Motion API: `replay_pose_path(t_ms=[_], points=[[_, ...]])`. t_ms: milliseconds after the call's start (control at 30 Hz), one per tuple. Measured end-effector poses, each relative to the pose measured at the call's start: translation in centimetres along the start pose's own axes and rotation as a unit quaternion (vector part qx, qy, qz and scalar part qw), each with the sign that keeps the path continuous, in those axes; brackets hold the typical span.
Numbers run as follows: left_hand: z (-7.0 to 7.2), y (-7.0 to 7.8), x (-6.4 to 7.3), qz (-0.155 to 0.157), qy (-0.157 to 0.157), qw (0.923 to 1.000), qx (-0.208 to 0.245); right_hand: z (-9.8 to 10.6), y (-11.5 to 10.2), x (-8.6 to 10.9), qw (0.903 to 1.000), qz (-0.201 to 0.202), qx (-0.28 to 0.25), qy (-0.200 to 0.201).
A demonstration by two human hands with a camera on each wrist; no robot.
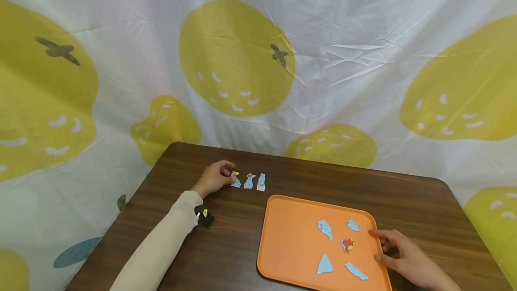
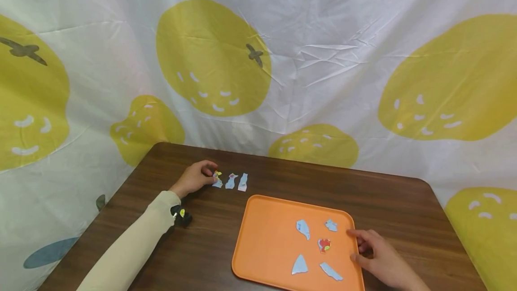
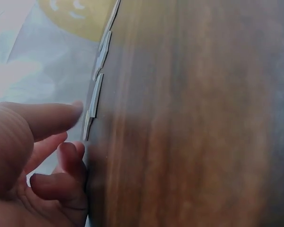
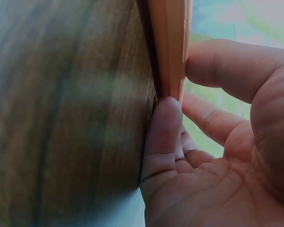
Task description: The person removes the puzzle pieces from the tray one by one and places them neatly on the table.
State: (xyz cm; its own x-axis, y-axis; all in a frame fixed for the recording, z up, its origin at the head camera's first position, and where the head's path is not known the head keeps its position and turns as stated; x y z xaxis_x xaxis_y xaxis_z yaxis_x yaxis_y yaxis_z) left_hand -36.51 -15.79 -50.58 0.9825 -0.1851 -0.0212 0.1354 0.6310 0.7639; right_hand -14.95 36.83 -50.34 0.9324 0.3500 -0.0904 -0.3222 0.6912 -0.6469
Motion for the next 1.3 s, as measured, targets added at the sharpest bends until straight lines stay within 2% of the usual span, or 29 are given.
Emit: replay_pose_path(t_ms=[267, 467, 667, 900, 1100, 1300], points=[[0.1, 0.4, 0.5, 0.003, -0.005, 0.9985, 0.054, 0.0, 0.0, 0.0, 1.0, 0.002, 0.0, 0.0], [0.1, 0.9, 0.9, 0.016, 0.004, 0.9946, 0.103, 0.0, -0.1, -0.1, 0.9998, 0.0, 0.006, 0.02], [-0.4, 2.6, 1.7, 0.012, 0.007, 0.9891, 0.147, 0.0, -0.2, 0.0, 0.9996, -0.017, 0.002, 0.022], [-1.7, 5.7, 3.4, -0.023, -0.025, 0.9813, 0.19, 0.1, -0.2, 0.0, 0.9996, -0.022, 0.002, 0.017], [-2.7, 6.8, 4.7, -0.034, -0.047, 0.9777, 0.202, 0.2, -0.4, -0.3, 0.9996, 0.0, 0.001, 0.027], [-3.8, 8.0, 5.7, -0.042, -0.083, 0.9733, 0.21, 0.2, -0.3, -0.2, 0.9998, -0.003, 0.002, 0.021]])
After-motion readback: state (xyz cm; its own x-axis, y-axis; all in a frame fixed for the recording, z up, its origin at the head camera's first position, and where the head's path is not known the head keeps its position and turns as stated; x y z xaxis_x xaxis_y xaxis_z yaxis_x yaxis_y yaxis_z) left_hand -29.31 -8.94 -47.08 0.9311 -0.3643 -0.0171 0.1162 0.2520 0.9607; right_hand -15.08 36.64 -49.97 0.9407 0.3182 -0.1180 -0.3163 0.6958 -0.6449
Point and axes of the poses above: each hand's wrist, its own x-axis away from the middle knuckle, its own z-axis out of the back of the hand, y = z × x, the point moved 4 cm from there along -x, towards the middle knuckle
